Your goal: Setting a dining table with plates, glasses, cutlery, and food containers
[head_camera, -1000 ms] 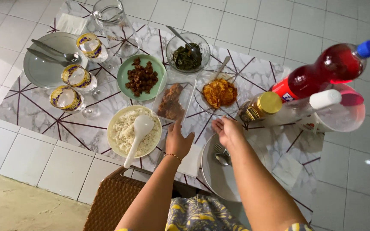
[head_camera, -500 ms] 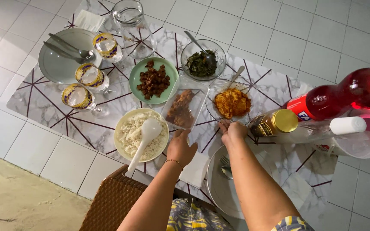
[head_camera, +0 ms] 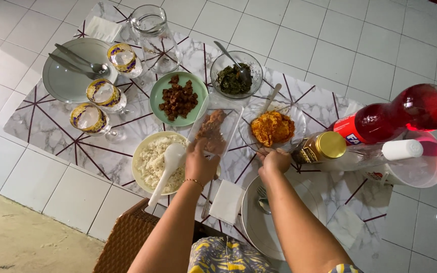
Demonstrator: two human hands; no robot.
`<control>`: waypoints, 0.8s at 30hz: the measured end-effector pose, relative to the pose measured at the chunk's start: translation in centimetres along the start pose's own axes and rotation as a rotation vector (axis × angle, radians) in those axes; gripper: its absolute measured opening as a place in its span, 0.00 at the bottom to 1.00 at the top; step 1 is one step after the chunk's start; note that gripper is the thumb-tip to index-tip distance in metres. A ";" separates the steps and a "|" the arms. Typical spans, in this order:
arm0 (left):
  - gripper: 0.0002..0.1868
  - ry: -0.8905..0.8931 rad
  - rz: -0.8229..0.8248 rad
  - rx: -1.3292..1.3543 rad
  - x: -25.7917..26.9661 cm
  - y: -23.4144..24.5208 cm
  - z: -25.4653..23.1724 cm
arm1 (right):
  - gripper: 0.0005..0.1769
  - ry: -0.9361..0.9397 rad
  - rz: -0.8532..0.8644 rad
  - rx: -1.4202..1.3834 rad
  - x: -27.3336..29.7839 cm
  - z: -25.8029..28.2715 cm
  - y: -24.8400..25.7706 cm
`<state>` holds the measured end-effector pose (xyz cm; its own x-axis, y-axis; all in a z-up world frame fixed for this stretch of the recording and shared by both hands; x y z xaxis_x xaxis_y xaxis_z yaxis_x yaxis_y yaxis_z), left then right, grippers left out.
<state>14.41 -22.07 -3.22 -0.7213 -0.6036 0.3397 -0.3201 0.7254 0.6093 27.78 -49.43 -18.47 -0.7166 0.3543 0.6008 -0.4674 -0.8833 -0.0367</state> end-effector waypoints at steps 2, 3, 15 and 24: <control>0.34 -0.023 -0.041 0.007 -1.4 0.8 0.2 | 0.17 -0.012 -0.003 -0.023 1.1 0.5 0.0; 0.34 -0.044 -0.082 0.014 -2.0 1.3 0.2 | 0.17 -0.025 -0.005 -0.044 1.7 0.7 0.0; 0.28 0.047 0.142 -0.253 -9.4 -1.8 5.7 | 0.20 0.069 0.046 -0.049 1.6 0.4 1.5; 0.22 -0.121 0.264 -0.561 -4.8 1.7 -1.4 | 0.21 0.039 0.029 -0.123 1.5 0.7 0.0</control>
<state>18.22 -18.39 -2.81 -0.8068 -0.3621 0.4669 0.2255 0.5417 0.8098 27.05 -49.12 -17.02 -0.7493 0.3432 0.5664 -0.5047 -0.8497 -0.1527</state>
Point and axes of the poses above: each hand's wrist, its own x-axis away from the middle knuckle, its own y-axis out of the back of the hand, z = x × y, the point moved 9 cm from there along -x, towards the middle knuckle, and after that the axes turned 5 degrees about x, right-handed, at the moved point
